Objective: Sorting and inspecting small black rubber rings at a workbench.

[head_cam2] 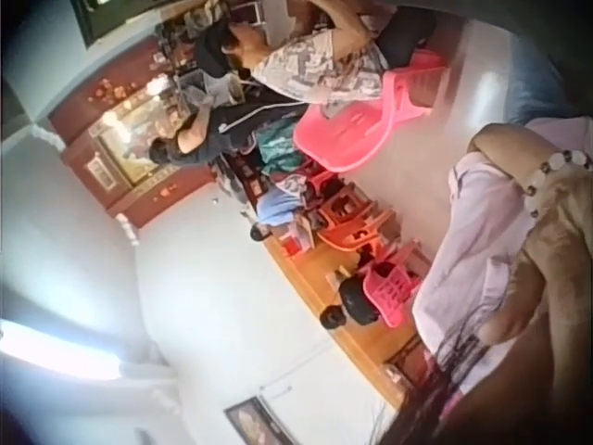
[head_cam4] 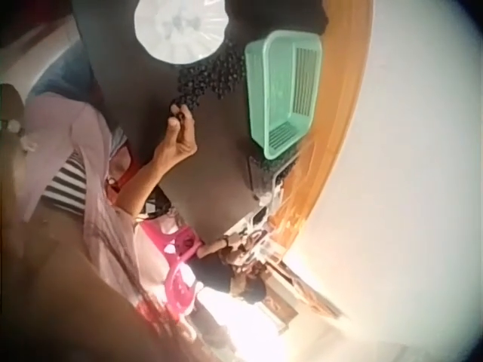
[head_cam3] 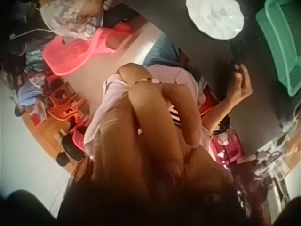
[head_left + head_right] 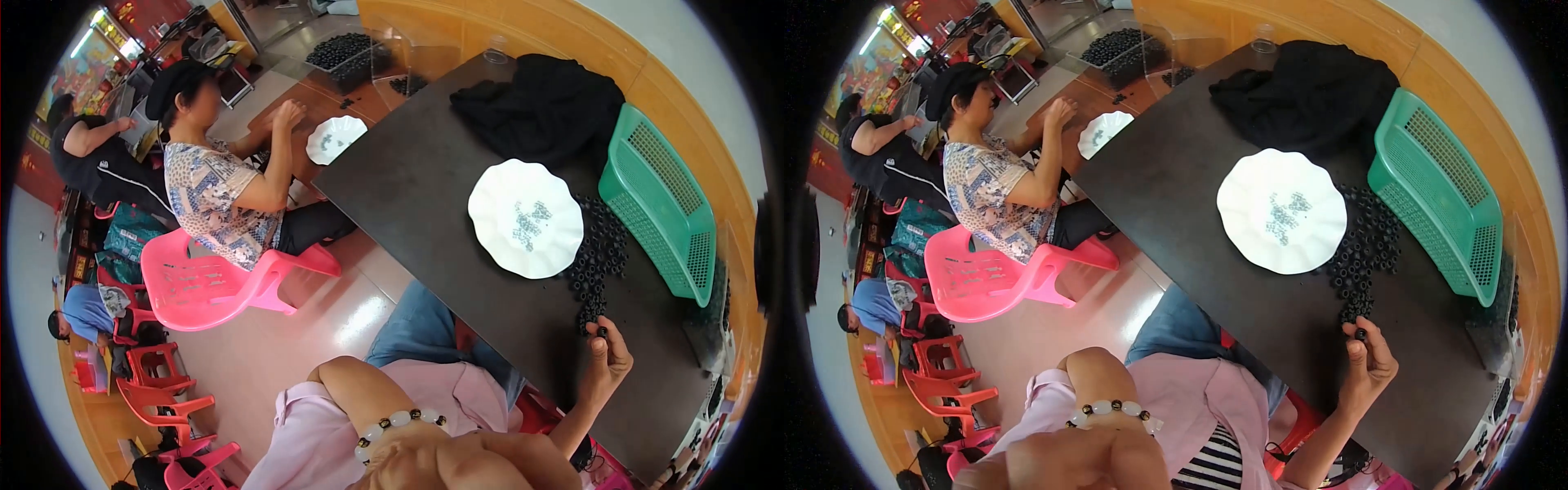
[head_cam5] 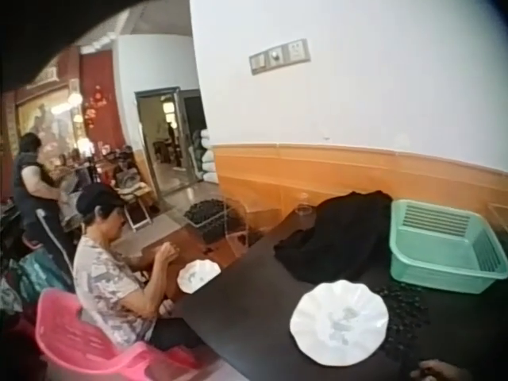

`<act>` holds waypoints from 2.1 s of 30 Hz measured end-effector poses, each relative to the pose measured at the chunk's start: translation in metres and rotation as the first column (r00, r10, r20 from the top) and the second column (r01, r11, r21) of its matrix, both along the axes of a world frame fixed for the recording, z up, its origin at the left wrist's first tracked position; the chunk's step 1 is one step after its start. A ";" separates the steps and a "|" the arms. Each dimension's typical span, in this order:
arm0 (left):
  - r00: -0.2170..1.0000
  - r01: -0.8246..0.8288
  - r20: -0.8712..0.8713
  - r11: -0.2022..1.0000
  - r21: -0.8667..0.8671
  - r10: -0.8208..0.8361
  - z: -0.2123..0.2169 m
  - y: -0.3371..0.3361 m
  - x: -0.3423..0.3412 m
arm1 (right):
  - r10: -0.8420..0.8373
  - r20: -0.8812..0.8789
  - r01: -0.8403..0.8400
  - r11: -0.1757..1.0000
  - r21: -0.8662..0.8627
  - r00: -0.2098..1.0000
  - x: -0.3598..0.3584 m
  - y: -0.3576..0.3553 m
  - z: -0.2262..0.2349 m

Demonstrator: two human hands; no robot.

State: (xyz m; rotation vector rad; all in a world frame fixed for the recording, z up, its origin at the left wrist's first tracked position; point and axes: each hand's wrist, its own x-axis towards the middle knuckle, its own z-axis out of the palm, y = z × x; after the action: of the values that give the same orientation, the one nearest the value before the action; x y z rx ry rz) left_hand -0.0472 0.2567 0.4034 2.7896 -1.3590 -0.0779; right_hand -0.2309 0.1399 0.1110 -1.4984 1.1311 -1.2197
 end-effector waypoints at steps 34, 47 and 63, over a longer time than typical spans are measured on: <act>0.903 -0.169 0.275 0.862 -0.478 0.330 -0.085 0.066 -0.022 | 0.035 -0.073 -0.034 0.999 0.015 0.997 0.003 -0.001 -0.005; 0.609 0.054 -0.409 0.551 -0.833 -0.679 -0.167 -0.002 0.047 | 0.007 -0.008 -0.007 0.997 0.072 1.000 0.001 0.002 0.005; 0.364 0.340 -0.452 0.568 -0.750 -0.814 -0.292 -0.083 0.049 | -0.141 0.043 0.144 0.986 -0.084 0.989 -0.037 -0.006 0.034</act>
State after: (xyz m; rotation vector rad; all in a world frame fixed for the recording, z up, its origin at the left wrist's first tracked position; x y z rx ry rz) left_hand 0.0015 0.1741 0.1111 1.2898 -1.6698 -0.7077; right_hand -0.2676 0.1336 0.1449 -1.4734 1.1907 -1.4052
